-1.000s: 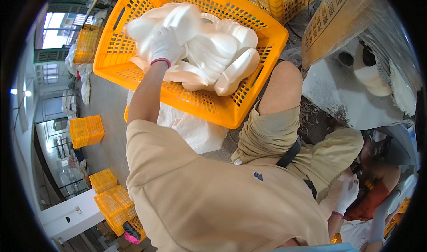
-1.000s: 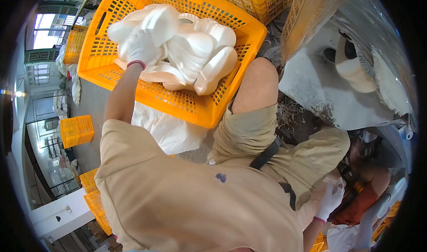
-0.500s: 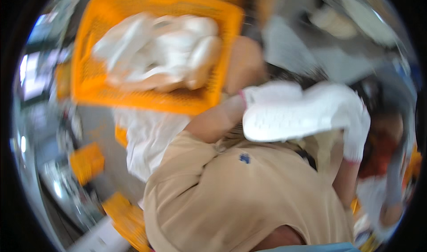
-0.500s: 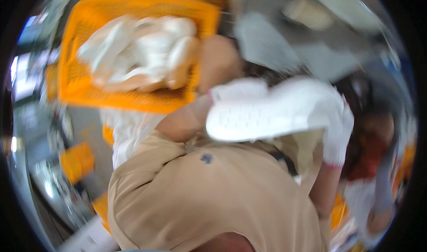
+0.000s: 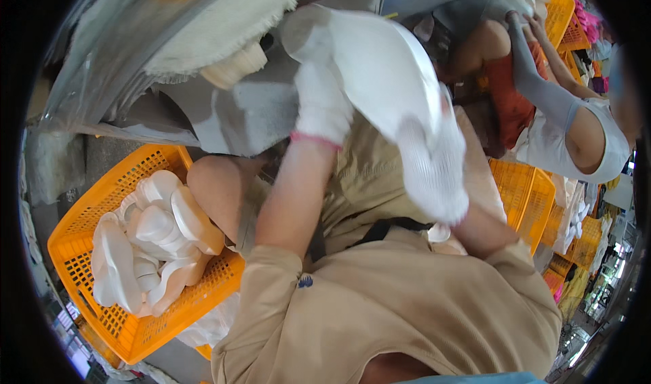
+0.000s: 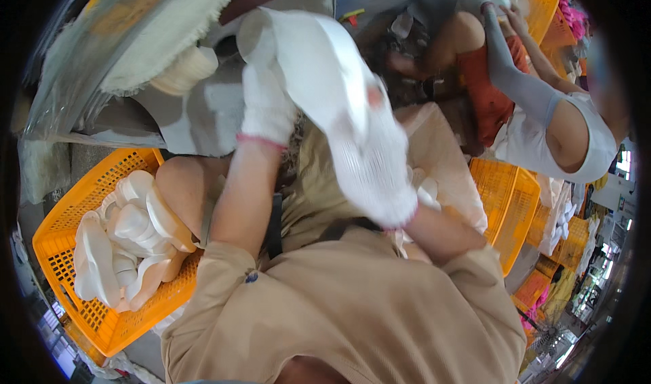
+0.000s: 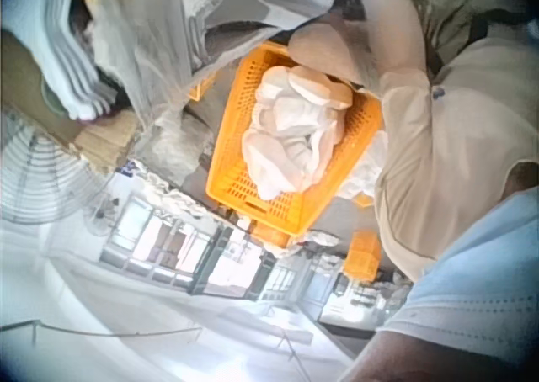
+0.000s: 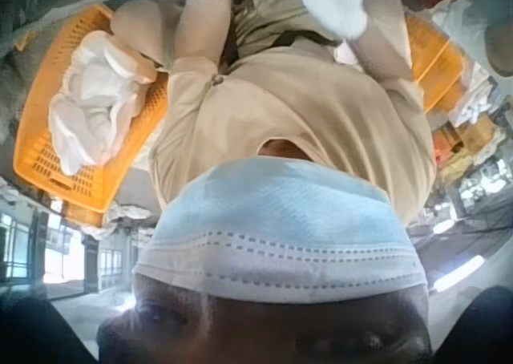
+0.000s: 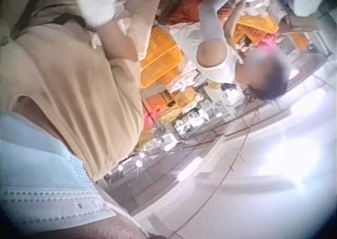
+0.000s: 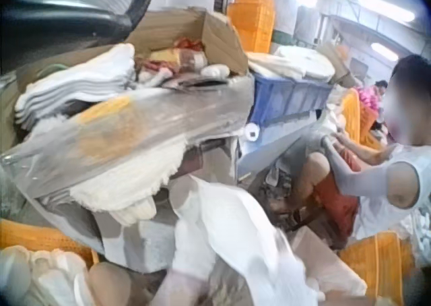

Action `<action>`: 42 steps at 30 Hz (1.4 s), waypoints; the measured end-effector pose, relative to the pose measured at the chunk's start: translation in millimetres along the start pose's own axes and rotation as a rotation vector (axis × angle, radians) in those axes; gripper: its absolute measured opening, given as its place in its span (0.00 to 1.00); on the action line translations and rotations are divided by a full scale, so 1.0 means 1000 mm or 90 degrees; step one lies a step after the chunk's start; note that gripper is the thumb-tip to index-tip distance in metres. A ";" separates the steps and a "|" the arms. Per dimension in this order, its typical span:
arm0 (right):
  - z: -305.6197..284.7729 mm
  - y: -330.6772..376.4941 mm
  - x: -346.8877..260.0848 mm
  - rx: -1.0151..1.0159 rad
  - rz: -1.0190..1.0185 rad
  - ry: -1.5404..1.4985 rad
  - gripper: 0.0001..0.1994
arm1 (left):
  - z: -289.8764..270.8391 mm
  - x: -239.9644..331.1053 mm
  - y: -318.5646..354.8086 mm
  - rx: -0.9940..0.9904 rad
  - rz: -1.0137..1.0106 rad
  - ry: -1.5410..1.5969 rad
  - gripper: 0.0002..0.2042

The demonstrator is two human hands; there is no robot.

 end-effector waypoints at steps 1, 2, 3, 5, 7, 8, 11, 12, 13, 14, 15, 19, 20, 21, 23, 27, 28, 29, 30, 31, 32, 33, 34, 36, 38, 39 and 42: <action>0.007 -0.018 0.007 -0.028 0.010 0.009 0.22 | -0.001 0.009 -0.015 -0.014 -0.036 0.009 0.21; 0.017 -0.035 0.014 -0.038 -0.084 0.042 0.21 | -0.005 0.018 -0.030 -0.035 -0.070 0.018 0.21; 0.027 -0.049 0.026 -0.035 -0.077 0.076 0.20 | -0.014 0.026 -0.042 -0.016 -0.090 -0.009 0.22; 0.049 -0.075 0.047 -0.041 -0.136 0.070 0.17 | -0.036 0.043 -0.062 0.012 -0.126 -0.062 0.23; 0.069 -0.100 0.060 -0.063 -0.177 0.016 0.15 | -0.066 0.066 -0.061 0.150 -0.074 -0.204 0.25; 0.076 -0.111 0.063 -0.064 -0.159 0.008 0.14 | -0.076 0.079 -0.055 0.150 -0.048 -0.281 0.27; 0.086 -0.136 0.054 -0.064 -0.322 0.174 0.14 | -0.101 0.116 -0.019 0.337 -0.023 -0.599 0.32; 0.088 -0.142 0.051 -0.089 -0.299 0.159 0.14 | -0.103 0.126 -0.007 0.351 -0.022 -0.763 0.33; 0.089 -0.149 0.050 -0.105 -0.260 0.153 0.15 | -0.105 0.135 0.007 0.382 -0.033 -0.924 0.35; 0.091 -0.152 0.046 -0.116 -0.256 0.130 0.16 | -0.106 0.143 0.022 0.422 -0.008 -1.073 0.36; 0.095 -0.158 0.048 -0.135 -0.177 0.141 0.17 | -0.102 0.145 0.033 0.326 0.114 -1.104 0.35; 0.118 -0.175 0.047 -0.136 -0.088 0.186 0.20 | -0.096 0.132 0.063 0.141 0.132 -0.966 0.29; 0.121 -0.178 0.047 -0.126 -0.083 0.217 0.20 | -0.092 0.121 0.067 0.067 0.115 -0.874 0.26; 0.124 -0.179 0.044 -0.100 -0.155 0.233 0.20 | -0.089 0.107 0.068 0.070 0.034 -0.749 0.25; 0.117 -0.171 0.045 -0.134 -0.037 0.186 0.20 | -0.075 0.077 0.062 0.071 -0.013 -0.549 0.21; 0.071 -0.114 0.036 -0.279 -0.106 0.106 0.23 | -0.035 0.022 0.043 0.126 0.059 -0.228 0.14; 0.056 -0.097 0.036 -0.278 -0.100 0.001 0.24 | -0.026 0.015 0.031 0.106 0.092 -0.105 0.14; 0.047 -0.085 0.036 -0.243 -0.056 -0.033 0.23 | -0.020 0.013 0.019 0.136 0.118 -0.121 0.15; 0.039 -0.079 0.036 -0.173 0.022 -0.064 0.24 | -0.015 0.007 0.006 0.152 0.126 -0.127 0.15; 0.036 -0.076 0.036 -0.122 -0.027 -0.155 0.26 | -0.011 0.001 -0.006 0.123 0.155 -0.136 0.16; 0.036 -0.080 0.034 -0.083 -0.050 -0.091 0.26 | -0.013 -0.002 -0.021 0.175 0.108 -0.115 0.16; 0.040 -0.086 0.037 -0.041 -0.073 -0.023 0.26 | -0.016 -0.001 -0.035 0.182 0.095 -0.092 0.16; 0.045 -0.098 0.035 0.004 -0.116 0.037 0.27 | -0.020 0.002 -0.049 0.139 0.094 -0.068 0.16; 0.064 -0.123 0.044 0.003 -0.101 0.136 0.28 | -0.035 0.026 -0.071 0.093 -0.033 -0.181 0.18; 0.083 -0.146 0.058 -0.064 0.016 0.111 0.28 | -0.050 0.068 -0.068 0.072 0.102 -0.673 0.23; 0.092 -0.155 0.065 -0.082 -0.008 0.066 0.29 | -0.057 0.087 -0.063 0.154 0.073 -0.798 0.26; 0.115 -0.183 0.083 -0.119 -0.002 0.083 0.27 | -0.070 0.125 -0.007 0.368 -0.014 -1.460 0.31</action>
Point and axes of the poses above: each hand's wrist, its own y-axis away from the middle knuckle, its own z-axis out of the palm, x = y × z, the point moved 2 cm from there along -y, towards the middle knuckle, and after that the axes turned 6 degrees about -z, right-handed, at the moved point
